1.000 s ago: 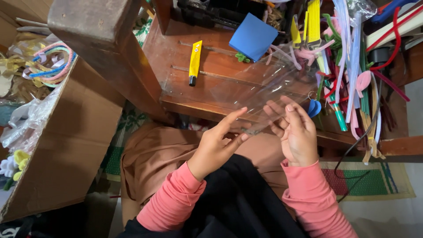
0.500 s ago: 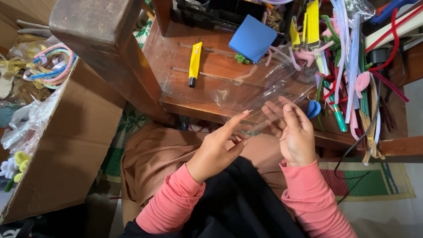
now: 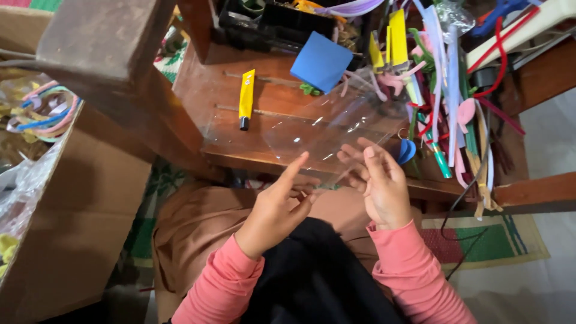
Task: Gluing small foam shapes onto a clear plastic sheet to create a craft item.
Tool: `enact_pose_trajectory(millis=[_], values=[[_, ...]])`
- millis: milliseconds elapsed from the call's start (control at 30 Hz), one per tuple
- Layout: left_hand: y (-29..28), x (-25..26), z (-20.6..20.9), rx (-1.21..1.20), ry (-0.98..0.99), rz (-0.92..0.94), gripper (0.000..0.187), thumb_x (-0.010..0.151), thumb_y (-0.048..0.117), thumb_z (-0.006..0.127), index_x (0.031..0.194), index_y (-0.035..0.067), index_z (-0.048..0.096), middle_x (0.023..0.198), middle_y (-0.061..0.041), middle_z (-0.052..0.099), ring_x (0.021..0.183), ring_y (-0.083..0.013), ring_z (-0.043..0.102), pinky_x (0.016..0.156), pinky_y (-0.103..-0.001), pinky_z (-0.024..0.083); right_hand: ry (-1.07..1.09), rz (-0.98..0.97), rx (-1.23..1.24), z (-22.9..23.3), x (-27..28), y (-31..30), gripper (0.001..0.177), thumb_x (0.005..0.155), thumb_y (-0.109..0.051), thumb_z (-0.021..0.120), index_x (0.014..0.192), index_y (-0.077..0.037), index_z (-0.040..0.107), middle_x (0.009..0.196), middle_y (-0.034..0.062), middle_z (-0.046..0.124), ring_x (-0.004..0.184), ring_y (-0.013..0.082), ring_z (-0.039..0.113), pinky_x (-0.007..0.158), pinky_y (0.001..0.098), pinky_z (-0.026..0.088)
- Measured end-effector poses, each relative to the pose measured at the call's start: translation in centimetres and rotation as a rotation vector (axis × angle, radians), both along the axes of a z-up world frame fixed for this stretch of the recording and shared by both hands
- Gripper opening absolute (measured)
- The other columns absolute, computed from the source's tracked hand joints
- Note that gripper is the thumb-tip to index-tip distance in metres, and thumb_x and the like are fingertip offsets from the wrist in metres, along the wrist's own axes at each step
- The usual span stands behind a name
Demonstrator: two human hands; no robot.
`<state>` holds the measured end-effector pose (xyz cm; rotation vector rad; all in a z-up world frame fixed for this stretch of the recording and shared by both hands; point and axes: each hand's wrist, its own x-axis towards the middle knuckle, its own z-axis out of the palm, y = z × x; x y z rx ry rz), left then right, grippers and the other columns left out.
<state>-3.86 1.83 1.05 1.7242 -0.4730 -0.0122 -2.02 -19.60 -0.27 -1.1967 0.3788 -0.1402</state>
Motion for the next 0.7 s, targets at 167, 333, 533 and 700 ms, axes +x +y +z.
enact_pose_trajectory(millis=[167,333,533,700], values=[[0.5,0.5,-0.9,-0.108,0.043,-0.032,0.078,0.090,-0.001,0.068,0.160,0.008,0.033,0.115,-0.021,0.075,0.093,-0.0263,0.076,0.080,-0.033,0.065,0.004,0.001,-0.087,0.0,-0.2,-1.1,0.039,0.104,-0.032,0.054,0.134,-0.008,0.062,0.118,0.0257,0.073,0.104,0.0365,0.075,0.078,0.0449,0.063],[1.4,0.9,-1.1,-0.150,0.130,-0.072,0.080,0.090,0.001,0.068,0.161,0.007,0.031,0.116,-0.021,0.075,0.095,-0.0244,0.075,0.082,-0.033,0.064,-0.241,-0.101,-0.520,0.4,0.9,-5.6,0.038,0.108,-0.028,0.061,0.137,-0.007,0.049,0.111,0.0194,0.065,0.091,0.0248,0.069,0.069,0.0347,0.064],[2.5,1.6,-0.1,-0.044,0.104,-0.093,0.082,0.087,0.000,0.070,0.160,0.010,0.034,0.114,-0.019,0.076,0.094,-0.0272,0.077,0.085,-0.035,0.065,-0.442,0.146,-0.913,2.4,4.5,-10.0,0.061,0.103,-0.016,0.072,0.152,0.002,0.041,0.137,0.0261,0.056,0.117,0.0296,0.057,0.094,0.0387,0.051],[3.8,2.7,1.7,0.102,0.102,-0.047,0.081,0.085,0.002,0.069,0.158,0.018,0.038,0.113,-0.016,0.077,0.096,-0.0268,0.078,0.085,-0.035,0.066,-0.317,0.290,-0.905,2.0,6.4,-9.8,0.049,0.095,-0.016,0.077,0.140,-0.008,0.060,0.111,0.0075,0.072,0.093,0.0101,0.064,0.077,0.0222,0.052]])
